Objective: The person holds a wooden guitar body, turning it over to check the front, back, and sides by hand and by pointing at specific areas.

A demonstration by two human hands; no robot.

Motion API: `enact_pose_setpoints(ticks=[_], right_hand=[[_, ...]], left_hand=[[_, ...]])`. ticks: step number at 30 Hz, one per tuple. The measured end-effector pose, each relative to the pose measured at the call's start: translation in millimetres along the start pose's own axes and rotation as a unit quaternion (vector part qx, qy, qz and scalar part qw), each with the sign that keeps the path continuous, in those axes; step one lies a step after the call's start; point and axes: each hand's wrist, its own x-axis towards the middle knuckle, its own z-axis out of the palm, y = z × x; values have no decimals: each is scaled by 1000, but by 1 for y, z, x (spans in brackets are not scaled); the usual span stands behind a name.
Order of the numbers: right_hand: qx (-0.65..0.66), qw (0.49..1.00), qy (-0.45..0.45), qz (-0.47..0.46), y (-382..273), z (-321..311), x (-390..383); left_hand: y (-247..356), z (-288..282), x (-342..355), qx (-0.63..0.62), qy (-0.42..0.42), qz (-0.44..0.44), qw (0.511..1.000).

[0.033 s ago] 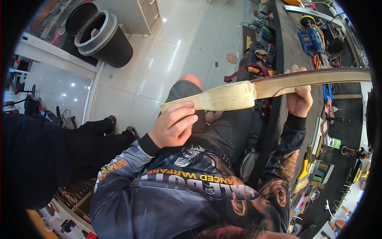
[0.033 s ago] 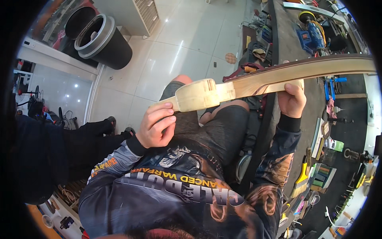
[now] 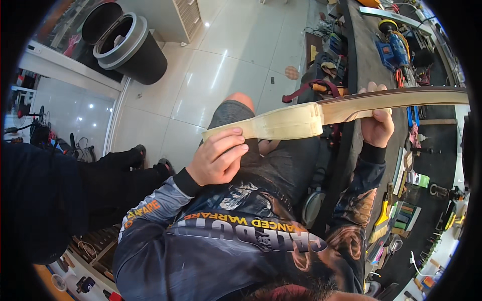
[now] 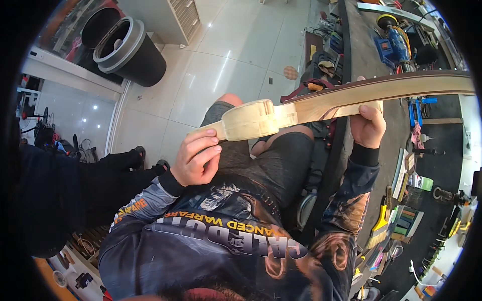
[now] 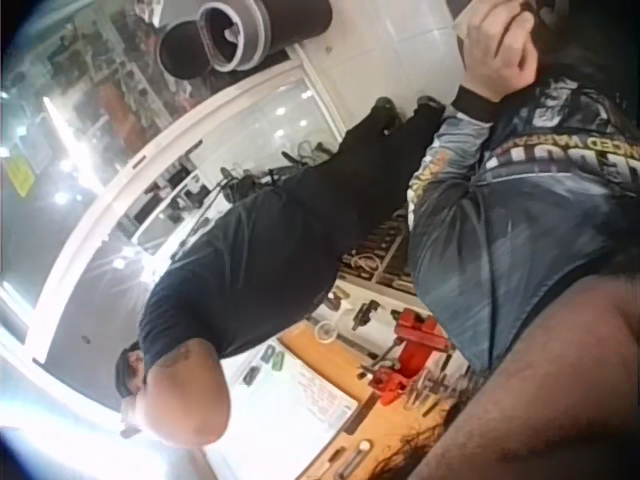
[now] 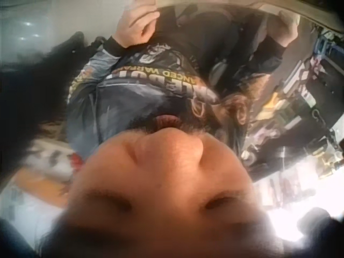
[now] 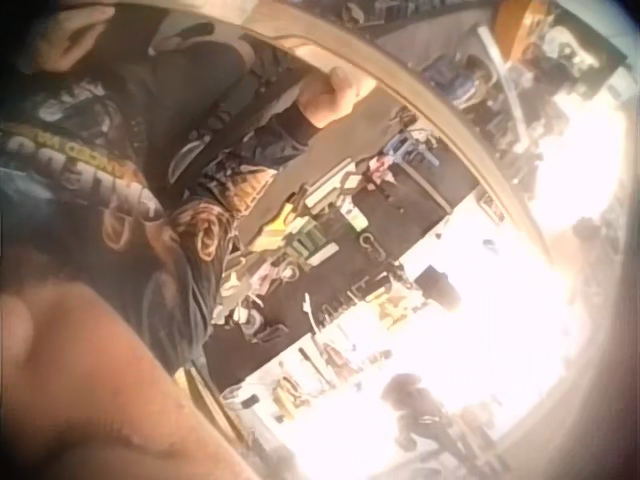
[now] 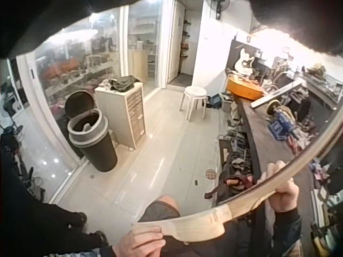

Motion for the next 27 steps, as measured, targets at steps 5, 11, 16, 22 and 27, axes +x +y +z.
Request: enact_pose_setpoints(ticks=[5,11,16,22,27], right_hand=[[-9,999,53,-2,-4,19,-1],[63,995,-81,-1,8,-38,11],[56,993,-106,9,5,-23,10],[13,999,29,-2,7,-30,-3],[33,999,19,9,13,-48,-3]], left_hand=[[-5,-6,-12,50,6,-16,999],[-2,-9,-1,37,28,-2,999],[-10,0,3,-3,27,25,999],[-21,-6,-14,16,13,-8,1000],[-33,-10,-36,52,7,-46,998]])
